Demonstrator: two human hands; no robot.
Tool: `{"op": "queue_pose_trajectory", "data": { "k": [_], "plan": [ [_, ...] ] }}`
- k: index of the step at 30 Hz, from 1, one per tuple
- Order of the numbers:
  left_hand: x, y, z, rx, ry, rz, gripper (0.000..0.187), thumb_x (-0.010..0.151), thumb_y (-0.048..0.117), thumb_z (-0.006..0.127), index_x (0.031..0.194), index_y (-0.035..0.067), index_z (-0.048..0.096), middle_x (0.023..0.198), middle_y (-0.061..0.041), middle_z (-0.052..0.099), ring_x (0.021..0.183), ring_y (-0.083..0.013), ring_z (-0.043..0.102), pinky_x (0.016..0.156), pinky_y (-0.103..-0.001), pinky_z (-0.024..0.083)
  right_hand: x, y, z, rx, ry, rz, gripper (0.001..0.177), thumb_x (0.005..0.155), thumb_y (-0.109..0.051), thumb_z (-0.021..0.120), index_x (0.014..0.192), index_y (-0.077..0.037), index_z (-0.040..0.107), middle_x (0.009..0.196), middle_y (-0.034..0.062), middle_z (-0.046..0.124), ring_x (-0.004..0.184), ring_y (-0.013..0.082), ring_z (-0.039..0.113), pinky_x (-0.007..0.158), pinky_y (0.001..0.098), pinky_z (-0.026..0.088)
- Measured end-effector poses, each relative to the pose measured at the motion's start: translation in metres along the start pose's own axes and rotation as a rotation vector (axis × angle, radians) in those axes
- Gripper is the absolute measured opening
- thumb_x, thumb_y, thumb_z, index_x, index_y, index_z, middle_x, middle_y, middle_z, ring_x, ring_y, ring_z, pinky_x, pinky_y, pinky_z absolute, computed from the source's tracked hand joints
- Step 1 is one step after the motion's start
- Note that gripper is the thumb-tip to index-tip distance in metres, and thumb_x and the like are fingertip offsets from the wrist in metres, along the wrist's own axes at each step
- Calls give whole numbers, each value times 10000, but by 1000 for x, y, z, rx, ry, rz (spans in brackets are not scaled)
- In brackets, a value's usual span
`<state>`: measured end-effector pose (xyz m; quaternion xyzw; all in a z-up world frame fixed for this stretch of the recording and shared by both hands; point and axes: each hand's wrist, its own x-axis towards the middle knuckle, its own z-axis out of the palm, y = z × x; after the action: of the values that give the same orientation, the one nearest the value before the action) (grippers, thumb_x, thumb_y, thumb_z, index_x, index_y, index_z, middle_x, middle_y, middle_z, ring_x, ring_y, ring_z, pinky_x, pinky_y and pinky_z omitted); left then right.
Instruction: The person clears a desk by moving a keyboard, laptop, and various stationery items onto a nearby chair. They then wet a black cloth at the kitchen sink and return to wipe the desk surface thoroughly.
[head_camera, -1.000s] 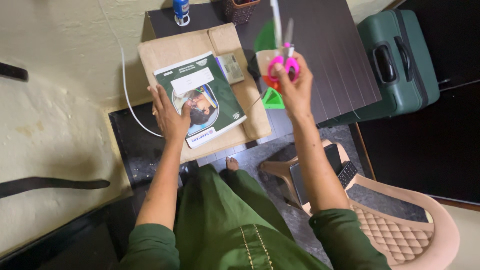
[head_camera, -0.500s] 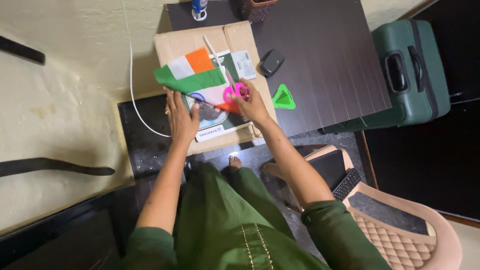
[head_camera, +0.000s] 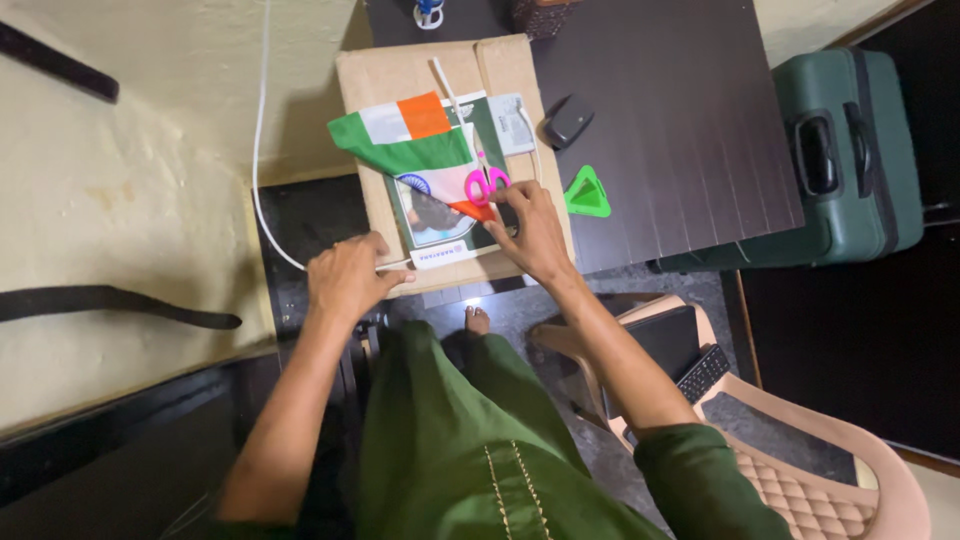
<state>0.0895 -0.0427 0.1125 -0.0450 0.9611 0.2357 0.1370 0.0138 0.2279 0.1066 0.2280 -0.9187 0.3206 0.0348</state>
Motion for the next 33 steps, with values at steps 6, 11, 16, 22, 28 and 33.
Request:
{"op": "queue_pose_trajectory", "data": {
  "k": [6, 11, 16, 22, 28, 33],
  "plan": [
    [-10, -4, -46, -216, 235, 188, 115, 870, 329, 759, 870, 214, 767, 934, -61, 773, 818, -298, 738, 709, -444, 558, 19, -12, 13, -22, -116, -228, 480, 767, -178, 829, 1218, -86, 694, 1264, 194, 588, 1183, 411, 536, 981, 493, 433],
    [-6, -70, -97, -164, 832, 200, 28, 999, 101, 720, 978, 114, 706, 996, -103, 698, 940, -348, 661, 807, -459, 494, 21, 1, 31, 0, -155, -114, 356, 823, -116, 737, 1179, -133, 736, 1226, 138, 656, 1167, 364, 589, 1027, 460, 470],
    [-1, -135, -114, 231, 1201, -20, 35, 1027, 122, 675, 1034, 122, 709, 1049, -56, 675, 1072, -279, 622, 999, -513, 388, 18, 3, 43, -12, -128, -144, 307, 852, -125, 744, 1159, -128, 731, 1222, 127, 662, 1149, 356, 600, 989, 474, 461],
    [30, -117, -82, -35, 1093, 104, 134, 1023, 58, 633, 1118, 75, 726, 1225, -135, 648, 1216, -359, 594, 1121, -510, 389, 16, -14, 52, -27, -112, -129, 338, 828, -121, 758, 1164, -138, 739, 1229, 132, 648, 1144, 353, 594, 951, 485, 444],
    [54, 0, -3, -88, 688, 336, 367, 842, 113, 782, 1178, 1, 687, 1279, -170, 632, 1251, -383, 518, 1069, -515, 400, 20, -25, 49, 53, -83, -106, 352, 864, -82, 744, 1212, -106, 700, 1248, 131, 630, 1184, 350, 586, 1031, 453, 464],
    [73, 50, 44, -273, 558, 432, 257, 866, 57, 738, 1122, 71, 713, 1190, -131, 657, 1212, -360, 565, 1072, -498, 448, 17, -22, 36, 146, -16, -130, 405, 909, -46, 702, 1307, -58, 627, 1288, 155, 604, 1246, 381, 560, 1069, 453, 453]
  ]
}}
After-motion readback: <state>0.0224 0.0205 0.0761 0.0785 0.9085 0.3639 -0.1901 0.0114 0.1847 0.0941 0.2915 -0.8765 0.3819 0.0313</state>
